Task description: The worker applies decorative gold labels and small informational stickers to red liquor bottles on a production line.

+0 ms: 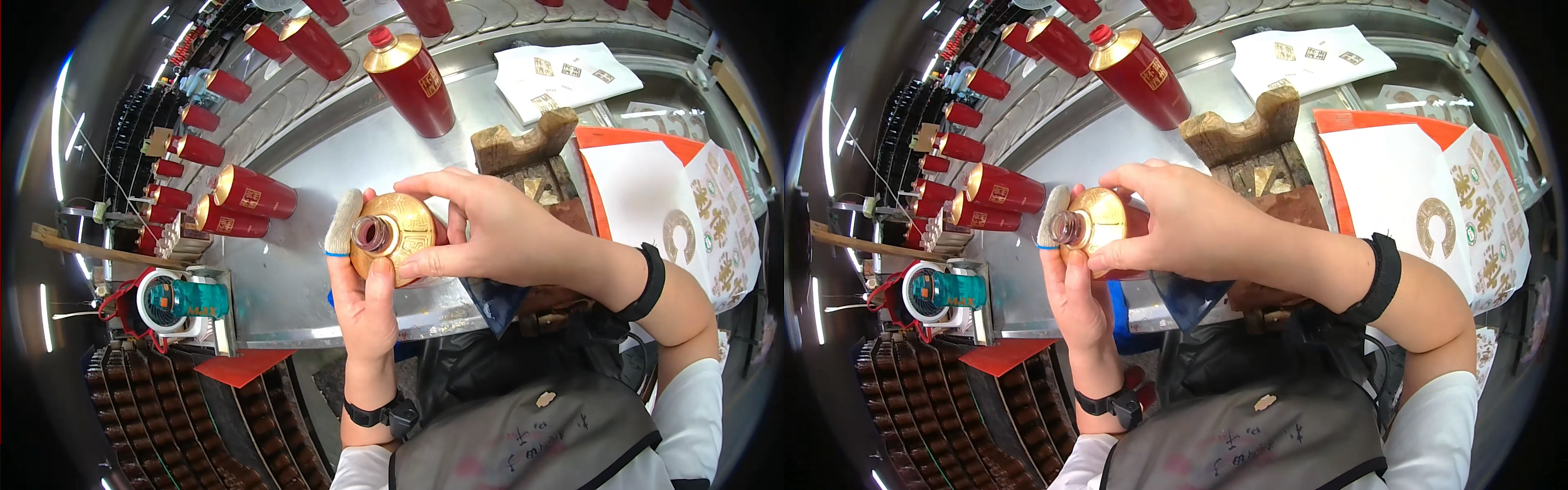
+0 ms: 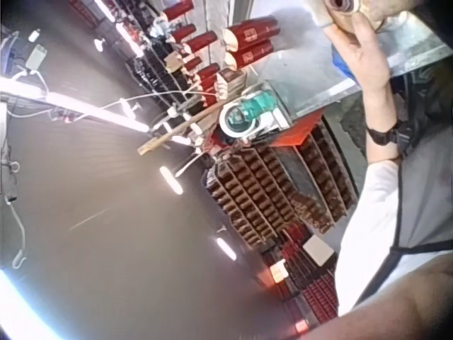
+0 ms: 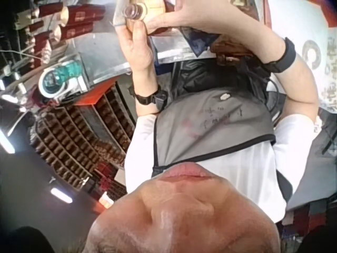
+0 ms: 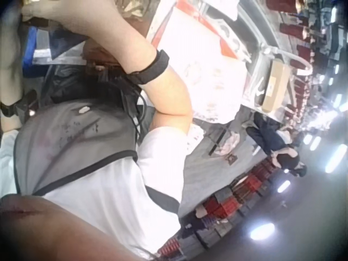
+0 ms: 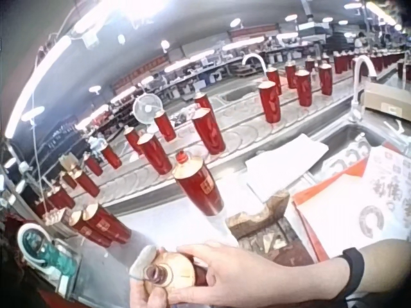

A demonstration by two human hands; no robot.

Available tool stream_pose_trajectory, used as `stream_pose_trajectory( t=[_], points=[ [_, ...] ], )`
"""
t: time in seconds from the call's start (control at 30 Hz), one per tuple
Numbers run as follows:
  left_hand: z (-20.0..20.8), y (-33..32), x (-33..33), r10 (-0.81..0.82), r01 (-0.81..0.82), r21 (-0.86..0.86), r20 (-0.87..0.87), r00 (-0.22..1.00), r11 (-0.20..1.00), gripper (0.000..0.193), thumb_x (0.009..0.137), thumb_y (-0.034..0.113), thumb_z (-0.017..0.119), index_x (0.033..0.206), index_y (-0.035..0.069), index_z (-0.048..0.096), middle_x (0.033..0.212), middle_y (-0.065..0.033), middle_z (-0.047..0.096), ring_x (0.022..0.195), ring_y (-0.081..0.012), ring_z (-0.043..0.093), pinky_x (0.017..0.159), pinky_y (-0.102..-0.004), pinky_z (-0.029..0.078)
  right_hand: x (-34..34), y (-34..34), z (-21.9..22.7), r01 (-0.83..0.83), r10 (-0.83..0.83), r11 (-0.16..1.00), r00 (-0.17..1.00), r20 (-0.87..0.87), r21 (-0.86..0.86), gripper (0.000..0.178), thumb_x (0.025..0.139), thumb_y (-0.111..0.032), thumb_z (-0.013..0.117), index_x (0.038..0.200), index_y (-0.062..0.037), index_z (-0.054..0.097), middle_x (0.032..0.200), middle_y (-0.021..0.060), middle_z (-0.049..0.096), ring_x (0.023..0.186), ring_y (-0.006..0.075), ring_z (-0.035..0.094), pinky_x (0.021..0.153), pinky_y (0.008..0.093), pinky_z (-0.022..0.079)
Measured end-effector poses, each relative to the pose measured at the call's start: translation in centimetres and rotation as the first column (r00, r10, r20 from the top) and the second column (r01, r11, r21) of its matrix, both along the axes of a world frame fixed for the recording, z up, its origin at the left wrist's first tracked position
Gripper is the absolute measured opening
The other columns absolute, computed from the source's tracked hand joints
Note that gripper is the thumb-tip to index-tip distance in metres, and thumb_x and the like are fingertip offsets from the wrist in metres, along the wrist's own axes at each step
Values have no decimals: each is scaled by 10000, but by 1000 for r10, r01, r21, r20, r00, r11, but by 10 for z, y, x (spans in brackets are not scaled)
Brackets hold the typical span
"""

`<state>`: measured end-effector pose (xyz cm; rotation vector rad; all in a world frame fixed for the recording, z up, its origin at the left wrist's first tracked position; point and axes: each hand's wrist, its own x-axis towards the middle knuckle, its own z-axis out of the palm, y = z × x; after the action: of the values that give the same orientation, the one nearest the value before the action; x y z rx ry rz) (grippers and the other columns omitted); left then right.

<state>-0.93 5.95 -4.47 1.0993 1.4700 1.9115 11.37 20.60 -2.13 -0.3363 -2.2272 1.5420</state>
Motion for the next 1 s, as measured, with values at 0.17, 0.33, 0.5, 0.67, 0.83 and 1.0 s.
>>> stream_pose_trajectory(
  t=[0.17, 0.33, 0.5, 0.67, 0.83, 1.0],
  points=[
    [-5, -1, -1, 1, -2, 19, 38, 999, 1000, 524, 977, 70, 466, 1471, -9, 312, 1496, -204, 386, 1345, -309, 443, 1109, -427, 384, 1, -2, 1, -25, 24, 999, 999, -33, -42, 674, 766, -279, 833, 1320, -23, 546, 1084, 119, 585, 672, 125, 569, 653, 258, 485],
    [0, 2, 2, 50, -46, -36, 112, 992, 998, 637, 937, 186, 623, 1469, 9, 320, 1489, -160, 401, 1357, -264, 420, 1129, -398, 341, 1, 0, 5, -37, 36, 998, 999, -18, -42, 649, 785, -268, 817, 1322, -29, 543, 1082, 116, 580, 665, 125, 567, 651, 256, 482],
    [-2, 3, 4, 46, -44, -11, 199, 979, 999, 782, 879, 266, 734, 1479, 25, 294, 1491, -151, 392, 1356, -272, 420, 1123, -402, 358, 0, 1, 1, -47, 45, 994, 999, -24, -101, 606, 805, -251, 801, 1310, -30, 550, 1107, 107, 598, 657, 101, 556, 621, 245, 474],
    [-10, -1, 2, -86, 80, 55, 113, 990, 995, 1034, 703, 215, 888, 1492, 35, 242, 1518, -160, 341, 1359, -293, 419, 1111, -421, 386, -5, 3, 6, -67, 70, 987, 997, 14, -148, 566, 819, -246, 791, 1291, -38, 559, 1114, 82, 627, 642, 69, 526, 589, 229, 458],
    [-11, -2, -3, -31, 32, -1, 79, 996, 999, 1075, 632, 78, 910, 1483, 29, 256, 1521, -169, 337, 1345, -303, 440, 1097, -428, 408, -6, 7, 10, -121, 143, 955, 988, 61, -271, 541, 838, -237, 772, 1291, -39, 553, 1099, 51, 636, 639, 40, 500, 573, 211, 436],
    [-16, -4, -11, -73, 74, 24, -28, 997, 997, 1009, 658, 121, 896, 1470, 47, 300, 1524, -169, 332, 1325, -340, 457, 1049, -444, 470, -4, 7, 9, -141, 161, 952, 985, 56, -272, 510, 872, -212, 733, 1311, -41, 537, 1069, 31, 611, 652, 39, 494, 587, 204, 428]
  ],
)
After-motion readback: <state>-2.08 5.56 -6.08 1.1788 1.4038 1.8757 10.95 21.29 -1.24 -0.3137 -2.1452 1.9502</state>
